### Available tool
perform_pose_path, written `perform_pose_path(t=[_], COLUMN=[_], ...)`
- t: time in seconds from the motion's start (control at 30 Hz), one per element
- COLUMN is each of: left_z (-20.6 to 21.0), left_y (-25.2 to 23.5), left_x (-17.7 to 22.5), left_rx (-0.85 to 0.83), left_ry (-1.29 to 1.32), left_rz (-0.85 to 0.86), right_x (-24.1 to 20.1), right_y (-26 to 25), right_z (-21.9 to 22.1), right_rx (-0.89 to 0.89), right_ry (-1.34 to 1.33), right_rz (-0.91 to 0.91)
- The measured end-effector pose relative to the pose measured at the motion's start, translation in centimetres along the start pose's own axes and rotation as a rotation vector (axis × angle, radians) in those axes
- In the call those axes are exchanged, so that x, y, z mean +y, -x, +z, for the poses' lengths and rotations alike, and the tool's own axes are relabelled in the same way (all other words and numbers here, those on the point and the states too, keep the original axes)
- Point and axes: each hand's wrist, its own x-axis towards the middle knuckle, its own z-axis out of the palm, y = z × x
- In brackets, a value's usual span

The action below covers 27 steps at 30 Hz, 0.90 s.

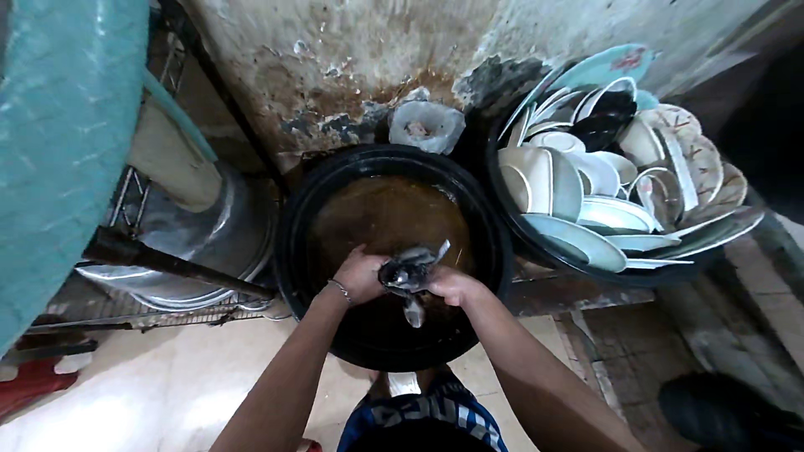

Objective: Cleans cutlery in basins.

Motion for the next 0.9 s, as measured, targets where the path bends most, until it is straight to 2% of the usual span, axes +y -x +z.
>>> perform_pose_path(t=[0.03,0.1,0.2,0.3,0.37,0.47,0.53,0.6,0.67,0.77,0.9], left_z=[0.2,0.7,1.9,2.7,3.3,5.1,5.3,4.9,5.0,5.2,5.1], left_y=[-0.4,-0.7,-0.3,0.3,0.5,0.3,0.7,1.3,1.7,2.0,2.5], left_x=[0.1,0.0,-0.8,-1.1,-1.2,-2.8,-3.1,-3.2,-3.9,-4.9,-4.9], left_rx=[-0.078,-0.129,-0.023,0.144,0.247,0.432,0.463,0.457,0.465,0.499,0.489], left_ry=[-0.078,-0.065,0.005,0.111,0.277,0.768,1.048,1.245,1.389,1.487,1.544], left_rz=[-0.026,-0.100,-0.237,-0.363,-0.441,-0.468,-0.447,-0.457,-0.405,-0.405,-0.423], right_x=[-0.5,-0.4,0.6,1.7,2.6,3.6,3.4,2.1,0.7,-0.5,1.7], right_y=[0.3,-0.1,-1.1,-1.8,-2.5,-3.3,-3.5,-3.7,-4.0,-4.6,-8.9], right_z=[0.0,-0.4,-1.9,-2.9,-3.1,-3.5,-4.0,-4.8,-5.4,-4.1,-0.5], right_rx=[0.037,0.057,-0.039,-0.007,0.005,0.004,0.165,0.493,0.621,0.550,0.139], right_ry=[0.007,-0.043,-0.228,-0.334,-0.470,-0.554,-0.350,0.110,0.542,0.822,0.974], right_rz=[0.040,0.074,-0.028,-0.065,-0.099,-0.125,-0.077,0.065,0.155,0.137,-0.098])
